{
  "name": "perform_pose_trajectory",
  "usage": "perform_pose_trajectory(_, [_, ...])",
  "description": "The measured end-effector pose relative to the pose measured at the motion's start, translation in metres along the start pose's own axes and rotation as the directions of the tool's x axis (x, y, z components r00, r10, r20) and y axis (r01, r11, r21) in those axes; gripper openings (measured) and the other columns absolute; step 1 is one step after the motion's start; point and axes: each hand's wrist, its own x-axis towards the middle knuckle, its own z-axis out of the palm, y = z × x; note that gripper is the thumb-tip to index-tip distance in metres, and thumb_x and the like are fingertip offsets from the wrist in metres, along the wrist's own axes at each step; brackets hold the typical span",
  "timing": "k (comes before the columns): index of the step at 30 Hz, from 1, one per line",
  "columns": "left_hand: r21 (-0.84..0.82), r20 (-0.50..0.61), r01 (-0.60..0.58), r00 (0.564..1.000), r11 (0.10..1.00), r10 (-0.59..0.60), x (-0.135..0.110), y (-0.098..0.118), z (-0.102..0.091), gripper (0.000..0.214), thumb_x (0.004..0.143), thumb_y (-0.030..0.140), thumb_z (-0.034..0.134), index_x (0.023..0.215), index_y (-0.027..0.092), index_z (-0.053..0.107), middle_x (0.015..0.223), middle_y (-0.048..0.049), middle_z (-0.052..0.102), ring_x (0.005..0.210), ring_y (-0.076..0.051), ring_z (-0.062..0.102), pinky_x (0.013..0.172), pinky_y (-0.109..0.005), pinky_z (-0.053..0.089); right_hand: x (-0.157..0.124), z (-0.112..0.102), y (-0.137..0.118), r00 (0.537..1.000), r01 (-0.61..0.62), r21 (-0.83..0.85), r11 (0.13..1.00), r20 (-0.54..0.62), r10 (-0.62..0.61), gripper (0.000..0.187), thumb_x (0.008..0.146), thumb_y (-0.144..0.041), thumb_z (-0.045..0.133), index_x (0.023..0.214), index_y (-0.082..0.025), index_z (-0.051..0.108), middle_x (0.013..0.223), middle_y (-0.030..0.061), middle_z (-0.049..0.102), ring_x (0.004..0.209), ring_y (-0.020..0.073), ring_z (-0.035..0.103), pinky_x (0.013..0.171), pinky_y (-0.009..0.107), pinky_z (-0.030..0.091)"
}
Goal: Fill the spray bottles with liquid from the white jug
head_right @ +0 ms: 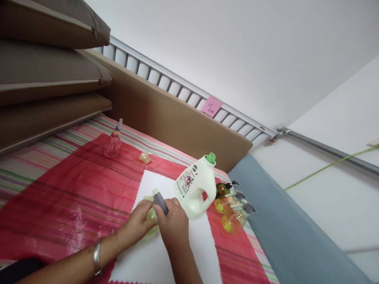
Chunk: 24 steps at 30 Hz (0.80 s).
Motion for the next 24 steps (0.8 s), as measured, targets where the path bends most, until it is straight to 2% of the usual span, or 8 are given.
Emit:
perform_pose_trajectory(2, [0.049, -0.065, 0.037, 0.997, 0.998, -0.034, -0.001, 0.0, 0.002, 0.015, 0.074, 0.032, 0.06, 0.078, 0.018, 0.057, 0.083, -0.0058, 0.062, 0.085, -0.024, 0.054, 0.079, -0.037, 0.042, 0.0, 0.0, -0.002, 1.0, 0.006, -0.001, 1.0, 0.009, -0.006, 0.026, 0.081, -0.036, 0.053, 0.06, -0.02, 0.051, 0.067, -0.0004, 0.053, 0.063, 0.0148, 0.053, 0.057, 0.024, 0.035])
perform_pose_trajectory(3, [0.05, -0.061, 0.042, 0.997, 0.998, -0.039, -0.001, 0.0, 0.002, 0.016, 0.074, 0.032, 0.06, 0.08, 0.018, 0.057, 0.085, -0.0064, 0.062, 0.086, -0.024, 0.054, 0.079, -0.037, 0.042, 0.0, 0.0, -0.003, 1.0, 0.011, 0.0, 1.0, 0.012, -0.011, 0.026, 0.081, -0.036, 0.053, 0.06, -0.02, 0.051, 0.067, -0.0004, 0.052, 0.063, 0.0149, 0.053, 0.058, 0.024, 0.035])
perform_pose_trajectory(7, [-0.074, 0.143, -0.052, 0.988, 0.996, 0.063, -0.001, 0.002, -0.004, 0.021, 0.081, 0.031, 0.052, 0.099, 0.02, 0.057, 0.1, -0.0056, 0.062, 0.094, -0.021, 0.054, 0.085, -0.035, 0.041, 0.001, 0.0, 0.002, 1.0, 0.008, 0.009, 1.0, 0.016, -0.008, 0.027, 0.082, -0.037, 0.051, 0.062, -0.02, 0.05, 0.069, 0.0003, 0.053, 0.065, 0.0153, 0.052, 0.059, 0.025, 0.036])
perform_pose_trajectory(9, [-0.105, 0.182, -0.059, 0.98, 0.993, 0.078, 0.0, 0.002, -0.006, 0.018, 0.082, 0.029, 0.051, 0.097, 0.02, 0.057, 0.099, -0.0043, 0.063, 0.094, -0.02, 0.054, 0.086, -0.034, 0.04, 0.001, 0.0, 0.004, 1.0, -0.003, 0.014, 1.0, 0.025, 0.003, 0.027, 0.082, -0.037, 0.05, 0.062, -0.02, 0.05, 0.069, 0.0006, 0.053, 0.065, 0.0155, 0.052, 0.06, 0.025, 0.036])
perform_pose_trajectory(12, [-0.022, 0.05, 0.0, 0.999, 1.0, 0.001, -0.001, -0.001, -0.001, 0.012, 0.076, 0.026, 0.059, 0.085, 0.018, 0.057, 0.09, -0.0048, 0.062, 0.089, -0.022, 0.054, 0.082, -0.035, 0.041, 0.0, -0.001, 0.002, 0.999, -0.013, 0.035, 0.999, 0.042, 0.012, 0.026, 0.082, -0.036, 0.051, 0.063, -0.02, 0.05, 0.07, 0.0004, 0.052, 0.066, 0.0156, 0.052, 0.061, 0.026, 0.036])
perform_pose_trajectory(15, [0.049, -0.065, 0.038, 0.997, 0.998, -0.035, -0.003, -0.003, 0.006, 0.015, 0.072, 0.028, 0.062, 0.08, 0.018, 0.055, 0.086, -0.0055, 0.061, 0.086, -0.023, 0.054, 0.078, -0.036, 0.042, -0.001, -0.002, -0.001, 0.998, -0.02, 0.051, 0.999, 0.056, 0.017, 0.026, 0.082, -0.036, 0.052, 0.062, -0.02, 0.05, 0.07, 0.0003, 0.051, 0.067, 0.016, 0.052, 0.062, 0.026, 0.036])
perform_pose_trajectory(20, [-0.004, -0.019, -0.019, 1.0, 1.0, 0.019, -0.004, -0.003, 0.009, 0.012, 0.076, 0.029, 0.058, 0.084, 0.019, 0.057, 0.086, -0.004, 0.063, 0.084, -0.022, 0.055, 0.079, -0.036, 0.042, -0.001, -0.001, -0.002, 0.999, -0.007, 0.041, 0.999, 0.044, 0.005, 0.023, 0.082, -0.034, 0.052, 0.063, -0.02, 0.051, 0.07, 0.0003, 0.052, 0.068, 0.0162, 0.053, 0.062, 0.026, 0.036])
perform_pose_trajectory(24, [0.025, -0.097, 0.016, 0.995, 1.0, -0.014, -0.004, -0.001, 0.006, 0.011, 0.072, 0.029, 0.062, 0.073, 0.018, 0.057, 0.078, -0.0042, 0.062, 0.08, -0.022, 0.055, 0.075, -0.036, 0.042, -0.002, -0.001, 0.0, 0.999, 0.008, 0.054, 0.999, 0.038, -0.01, 0.025, 0.082, -0.036, 0.051, 0.064, -0.02, 0.052, 0.07, 0.0, 0.053, 0.065, 0.0153, 0.053, 0.06, 0.025, 0.036])
